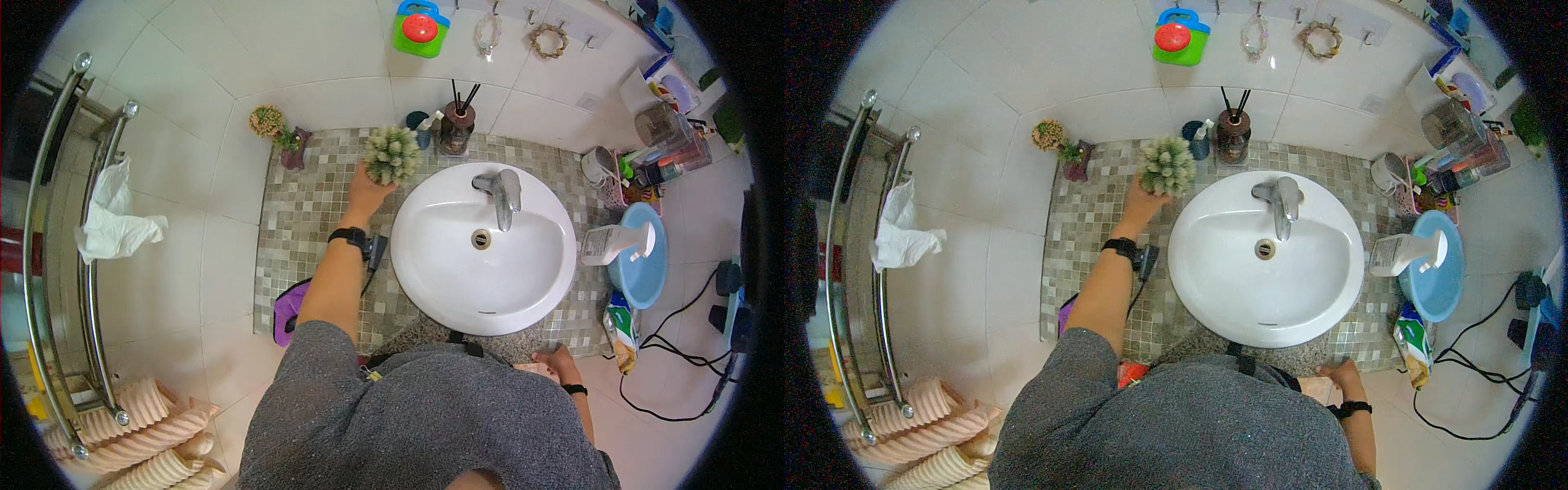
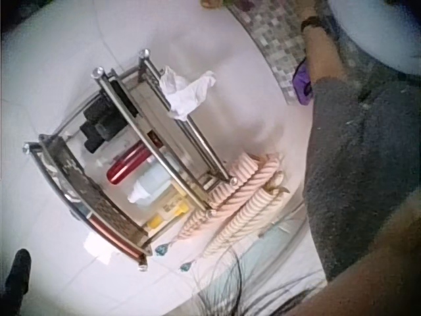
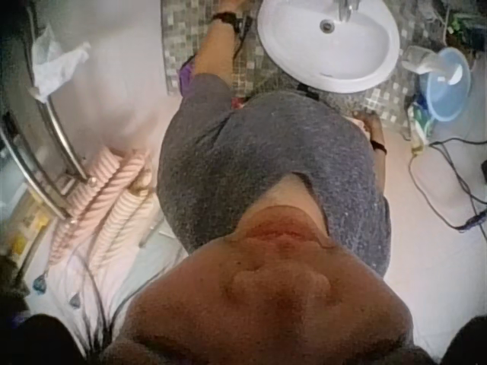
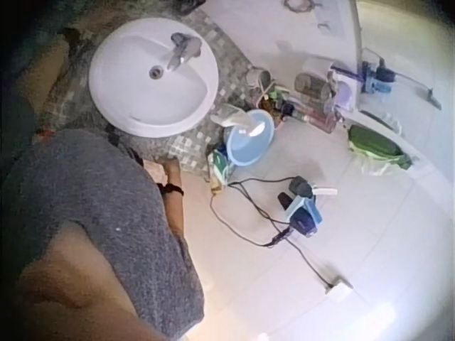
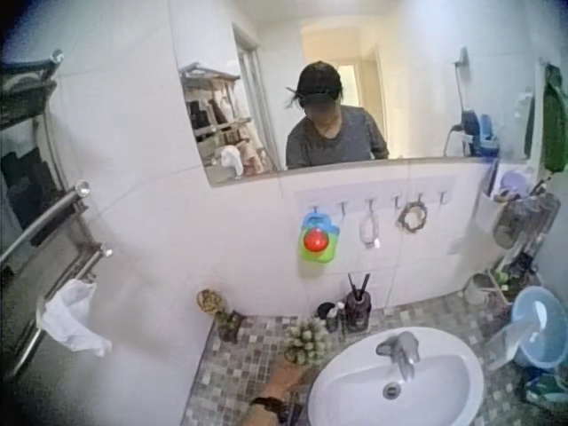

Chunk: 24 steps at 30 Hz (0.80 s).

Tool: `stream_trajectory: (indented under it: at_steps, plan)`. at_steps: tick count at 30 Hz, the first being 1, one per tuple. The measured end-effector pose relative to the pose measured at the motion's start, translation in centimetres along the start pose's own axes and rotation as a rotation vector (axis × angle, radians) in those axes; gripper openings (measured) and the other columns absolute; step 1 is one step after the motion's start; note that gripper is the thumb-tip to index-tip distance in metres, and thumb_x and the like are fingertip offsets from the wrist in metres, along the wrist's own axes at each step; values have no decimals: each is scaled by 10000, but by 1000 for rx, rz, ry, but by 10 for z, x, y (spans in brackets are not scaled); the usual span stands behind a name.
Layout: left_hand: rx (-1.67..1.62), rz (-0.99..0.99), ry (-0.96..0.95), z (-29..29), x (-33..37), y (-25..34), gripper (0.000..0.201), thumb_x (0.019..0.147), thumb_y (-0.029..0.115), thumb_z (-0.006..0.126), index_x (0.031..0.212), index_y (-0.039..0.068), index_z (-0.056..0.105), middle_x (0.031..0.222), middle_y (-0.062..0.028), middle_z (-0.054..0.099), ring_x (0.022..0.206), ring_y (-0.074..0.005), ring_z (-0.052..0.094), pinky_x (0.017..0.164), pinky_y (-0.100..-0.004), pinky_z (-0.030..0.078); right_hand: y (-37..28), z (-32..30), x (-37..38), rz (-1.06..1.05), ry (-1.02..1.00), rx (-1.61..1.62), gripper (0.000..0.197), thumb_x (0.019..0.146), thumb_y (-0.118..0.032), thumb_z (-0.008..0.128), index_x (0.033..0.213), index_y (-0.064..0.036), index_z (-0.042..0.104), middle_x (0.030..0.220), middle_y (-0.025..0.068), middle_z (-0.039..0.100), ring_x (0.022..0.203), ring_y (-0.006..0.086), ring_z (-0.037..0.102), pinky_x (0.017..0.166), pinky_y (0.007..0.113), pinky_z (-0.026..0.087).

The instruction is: Cleaning a bathroom sink area, wall switches, and mirror.

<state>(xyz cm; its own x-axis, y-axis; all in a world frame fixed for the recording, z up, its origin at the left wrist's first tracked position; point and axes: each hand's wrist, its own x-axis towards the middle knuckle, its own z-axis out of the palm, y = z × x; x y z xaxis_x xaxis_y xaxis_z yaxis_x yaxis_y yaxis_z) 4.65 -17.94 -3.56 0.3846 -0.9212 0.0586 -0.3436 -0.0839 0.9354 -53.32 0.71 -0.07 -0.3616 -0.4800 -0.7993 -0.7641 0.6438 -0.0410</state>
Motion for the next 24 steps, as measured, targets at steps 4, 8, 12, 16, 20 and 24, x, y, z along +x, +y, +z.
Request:
stream_trajectory:
  at_steps: [4, 8, 12, 16, 20, 24]
  plan:
    - [154, -3, 16, -60, 21, -5, 644, 668, 198, 821, 1191, 19, 491, 1091, -146, 632, 946, -303, 632, 787, -399, 519, -5, 1, 0, -43, 17, 3, 1023, 551, -380, 895, 1218, 195, 375, 878, 239, 630, 612, 208, 609, 480, 322, 506]
    - [319, 10, 79, -87, 43, 20, 608, 664, 169, 822, 1166, 25, 509, 1090, -143, 642, 967, -284, 633, 801, -398, 518, 9, 6, 21, 56, 3, -77, 1124, 489, -374, 917, 1296, 167, 353, 977, 231, 649, 682, 239, 641, 578, 342, 536]
    - [360, -91, 48, -114, 67, 7, 682, 620, 165, 851, 1188, 12, 507, 1127, -142, 632, 1030, -273, 609, 857, -381, 495, -11, 0, 2, 1, -48, 55, 1009, 480, -322, 922, 1200, 178, 422, 898, 228, 641, 627, 235, 619, 498, 343, 505]
    - [451, -158, -28, -100, 85, 16, 755, 593, 171, 866, 1229, 11, 494, 1135, -148, 627, 1041, -268, 602, 875, -372, 482, 15, 5, 17, 27, -89, 125, 936, 471, -326, 929, 1142, 148, 482, 934, 229, 645, 674, 245, 633, 522, 355, 518]
    - [372, -169, -150, -106, 102, -8, 856, 574, 149, 872, 1294, 9, 431, 1178, -159, 597, 1073, -271, 576, 903, -364, 475, 22, 6, 27, -45, -91, 89, 932, 474, -344, 927, 1171, 95, 492, 1023, 213, 645, 805, 279, 654, 589, 368, 554]
    - [449, -132, -147, -102, 103, -2, 786, 589, 155, 859, 1260, 0, 481, 1177, -157, 606, 1041, -270, 595, 889, -358, 473, -4, -4, 5, 23, -79, 47, 917, 488, -349, 921, 1167, 94, 492, 1020, 209, 642, 790, 275, 653, 589, 369, 556]
